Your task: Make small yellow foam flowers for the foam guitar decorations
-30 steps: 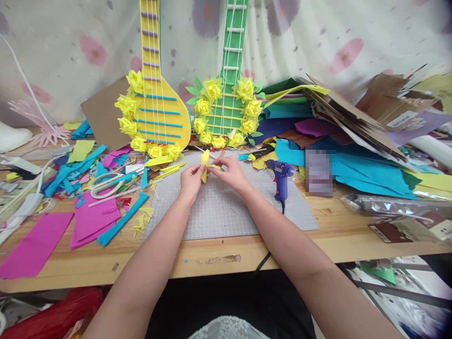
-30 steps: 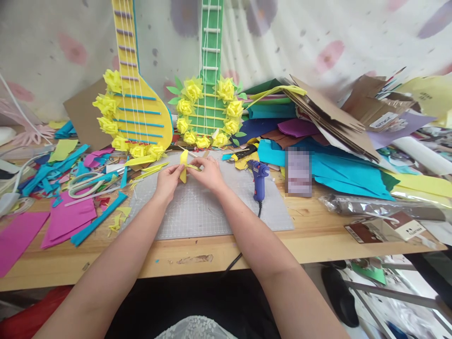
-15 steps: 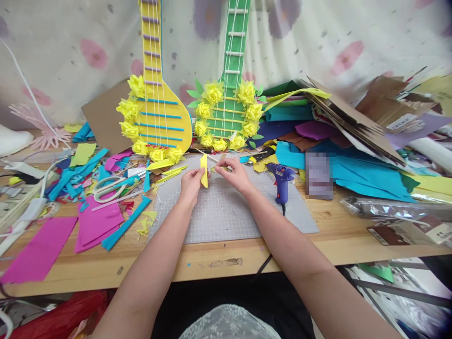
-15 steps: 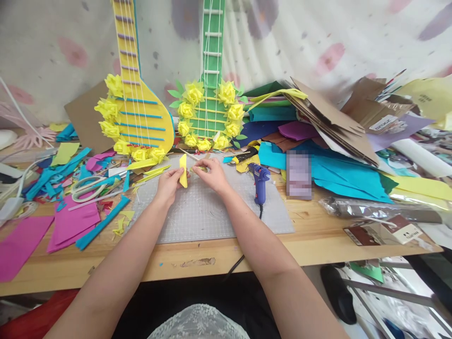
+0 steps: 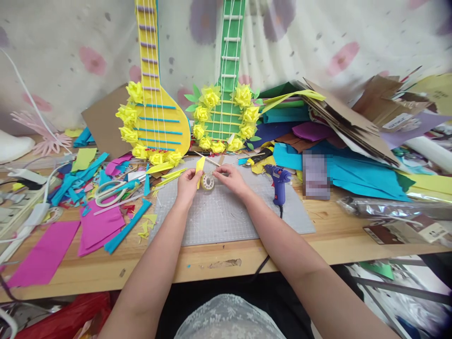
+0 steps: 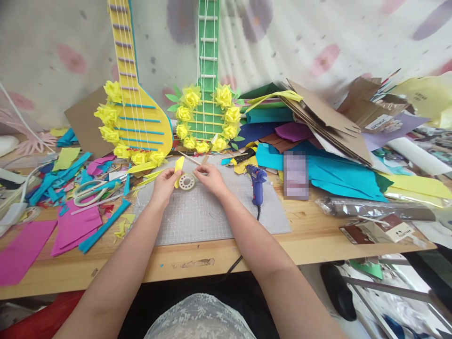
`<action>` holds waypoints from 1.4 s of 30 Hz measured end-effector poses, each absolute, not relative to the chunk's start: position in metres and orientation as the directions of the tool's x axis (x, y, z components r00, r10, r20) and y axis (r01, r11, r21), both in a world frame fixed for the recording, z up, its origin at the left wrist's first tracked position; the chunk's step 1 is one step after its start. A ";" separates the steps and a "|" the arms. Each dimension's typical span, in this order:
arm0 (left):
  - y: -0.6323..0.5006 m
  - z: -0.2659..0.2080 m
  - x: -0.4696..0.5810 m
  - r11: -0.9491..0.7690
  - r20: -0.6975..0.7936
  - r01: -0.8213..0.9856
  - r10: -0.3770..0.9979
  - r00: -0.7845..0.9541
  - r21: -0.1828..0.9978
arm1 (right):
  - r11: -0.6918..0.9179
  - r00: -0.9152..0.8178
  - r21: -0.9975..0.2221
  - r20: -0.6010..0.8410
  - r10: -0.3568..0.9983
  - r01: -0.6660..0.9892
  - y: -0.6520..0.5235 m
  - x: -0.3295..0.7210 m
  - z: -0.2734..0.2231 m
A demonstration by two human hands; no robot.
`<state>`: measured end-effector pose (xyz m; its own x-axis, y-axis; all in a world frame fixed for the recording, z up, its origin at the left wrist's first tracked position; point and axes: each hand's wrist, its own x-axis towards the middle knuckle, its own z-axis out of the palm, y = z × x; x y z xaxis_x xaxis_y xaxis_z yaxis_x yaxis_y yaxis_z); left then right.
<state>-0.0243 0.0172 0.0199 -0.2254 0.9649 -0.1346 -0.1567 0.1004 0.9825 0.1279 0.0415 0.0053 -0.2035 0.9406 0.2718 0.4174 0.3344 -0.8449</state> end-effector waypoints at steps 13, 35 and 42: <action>0.032 0.035 -0.048 -0.052 0.138 0.518 0.982 -0.128 0.854 | 0.165 -0.149 -0.670 0.083 0.985 0.724 0.047 0.144 0.049; 0.033 0.044 -0.031 0.311 -0.348 -0.349 0.936 -0.047 0.884 | 0.302 -0.296 -0.880 0.198 0.935 0.367 0.040 0.109 0.027; 0.036 0.030 -0.039 0.108 -0.089 0.151 0.988 -0.124 0.983 | 0.286 -0.180 -0.841 0.227 0.957 0.459 0.046 0.111 0.002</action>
